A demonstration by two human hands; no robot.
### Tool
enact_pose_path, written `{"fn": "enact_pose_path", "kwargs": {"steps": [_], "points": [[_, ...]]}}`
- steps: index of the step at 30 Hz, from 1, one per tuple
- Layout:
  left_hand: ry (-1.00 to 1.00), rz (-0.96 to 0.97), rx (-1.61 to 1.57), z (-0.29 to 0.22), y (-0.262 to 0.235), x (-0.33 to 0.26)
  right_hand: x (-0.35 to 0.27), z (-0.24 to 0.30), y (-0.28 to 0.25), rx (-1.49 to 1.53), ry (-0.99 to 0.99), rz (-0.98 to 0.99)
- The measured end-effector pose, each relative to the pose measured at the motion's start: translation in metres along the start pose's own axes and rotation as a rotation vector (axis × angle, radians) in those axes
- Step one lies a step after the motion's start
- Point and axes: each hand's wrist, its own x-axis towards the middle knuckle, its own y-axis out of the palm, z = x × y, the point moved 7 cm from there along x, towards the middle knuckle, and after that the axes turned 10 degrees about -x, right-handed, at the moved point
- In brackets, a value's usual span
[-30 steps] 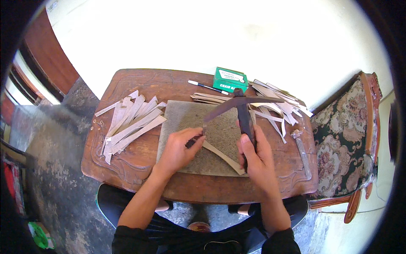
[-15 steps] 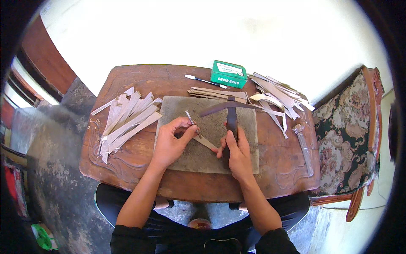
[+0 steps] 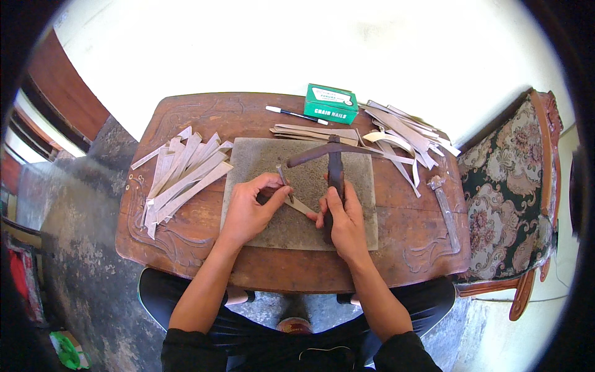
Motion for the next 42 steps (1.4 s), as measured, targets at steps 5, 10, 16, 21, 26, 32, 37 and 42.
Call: {"fn": "enact_pose_path", "kwargs": {"steps": [5,10,16,21,26,32,37,42], "points": [[0.005,-0.006,-0.001,-0.001,0.0,0.0,0.0,-0.001,0.0,-0.01,0.0,0.006],[0.059,0.029,0.099,-0.005,0.003,0.0,0.0,-0.003,-0.001,-0.04,0.003,0.012],[0.246,0.023,0.334,-0.025,0.01,-0.003,0.003,-0.004,-0.002,-0.011,-0.005,0.013],[0.301,0.034,0.421,-0.031,0.013,-0.006,0.0,0.006,-0.005,-0.032,0.03,-0.01],[0.337,0.022,0.399,-0.029,0.011,-0.007,-0.021,0.054,-0.02,-0.292,-0.005,-0.037],[0.33,0.036,0.391,-0.032,0.014,-0.007,-0.045,0.117,-0.02,-0.74,-0.311,-0.061],[0.366,0.034,0.398,-0.035,0.013,-0.007,-0.051,0.125,-0.011,-0.835,-0.353,0.025],[0.369,0.041,0.374,-0.033,0.014,-0.007,-0.052,0.124,-0.009,-0.853,-0.362,0.026]]}}
